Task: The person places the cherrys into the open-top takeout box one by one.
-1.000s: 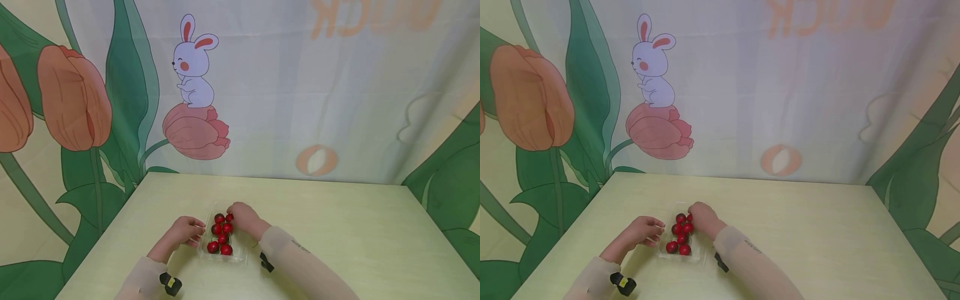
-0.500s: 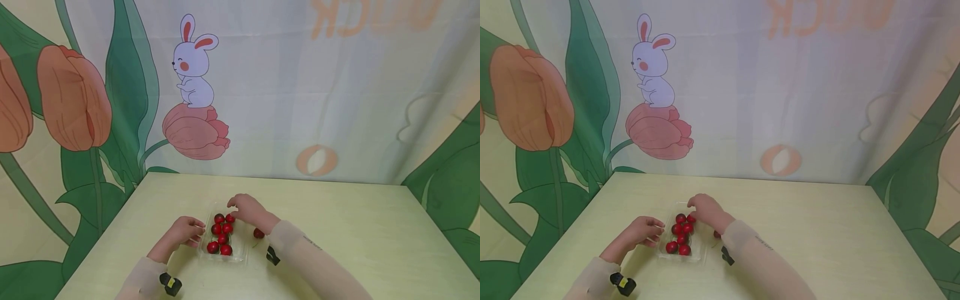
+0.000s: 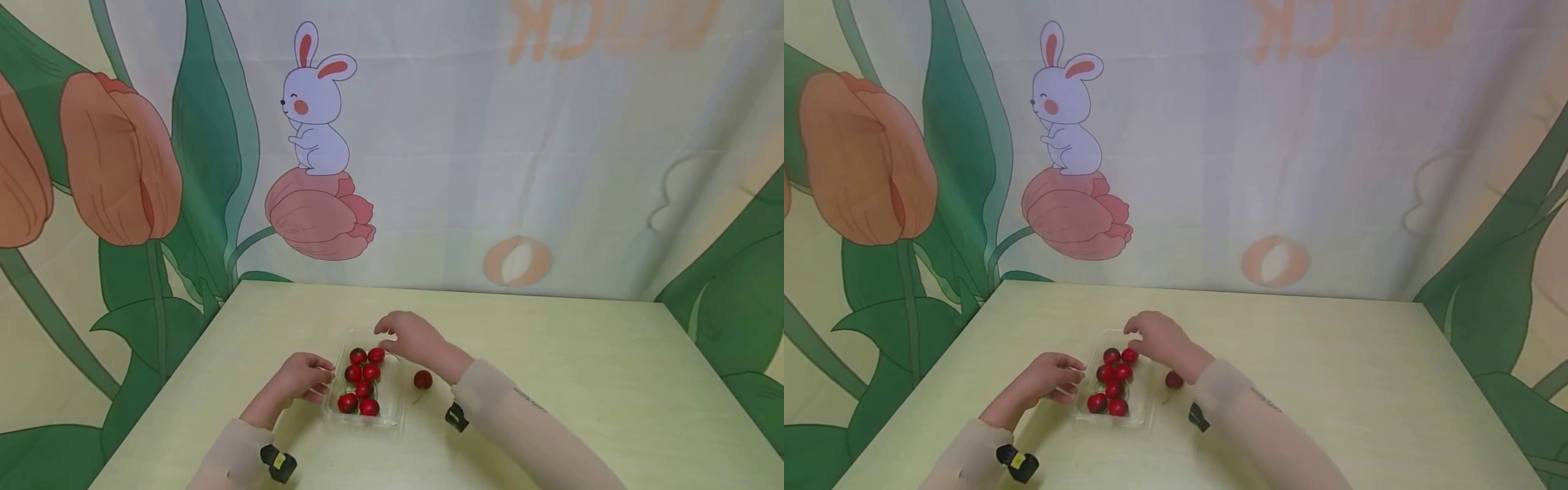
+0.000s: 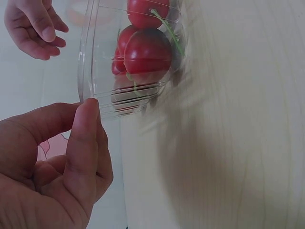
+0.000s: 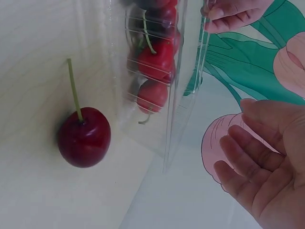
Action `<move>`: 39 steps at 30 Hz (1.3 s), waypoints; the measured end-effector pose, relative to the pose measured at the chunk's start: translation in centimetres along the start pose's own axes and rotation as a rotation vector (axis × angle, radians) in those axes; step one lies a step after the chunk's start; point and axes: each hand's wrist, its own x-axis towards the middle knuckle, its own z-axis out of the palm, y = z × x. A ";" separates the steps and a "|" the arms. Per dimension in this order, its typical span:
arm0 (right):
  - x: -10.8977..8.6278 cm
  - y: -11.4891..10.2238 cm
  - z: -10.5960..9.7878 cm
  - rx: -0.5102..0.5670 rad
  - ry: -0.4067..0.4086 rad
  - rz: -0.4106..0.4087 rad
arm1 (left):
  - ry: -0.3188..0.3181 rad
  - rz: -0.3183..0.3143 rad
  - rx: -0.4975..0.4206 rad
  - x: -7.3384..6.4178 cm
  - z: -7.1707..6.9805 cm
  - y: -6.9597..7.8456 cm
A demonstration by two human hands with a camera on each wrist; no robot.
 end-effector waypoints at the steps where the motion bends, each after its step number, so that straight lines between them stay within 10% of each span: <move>1: -0.1 0.0 -0.1 -0.002 0.003 -0.002 | 0.001 0.000 0.001 0.0 0.0 0.0; 39: -6.4 4.5 1.2 0.023 0.132 -0.056 | -0.005 -0.004 -0.004 -0.2 -0.1 0.1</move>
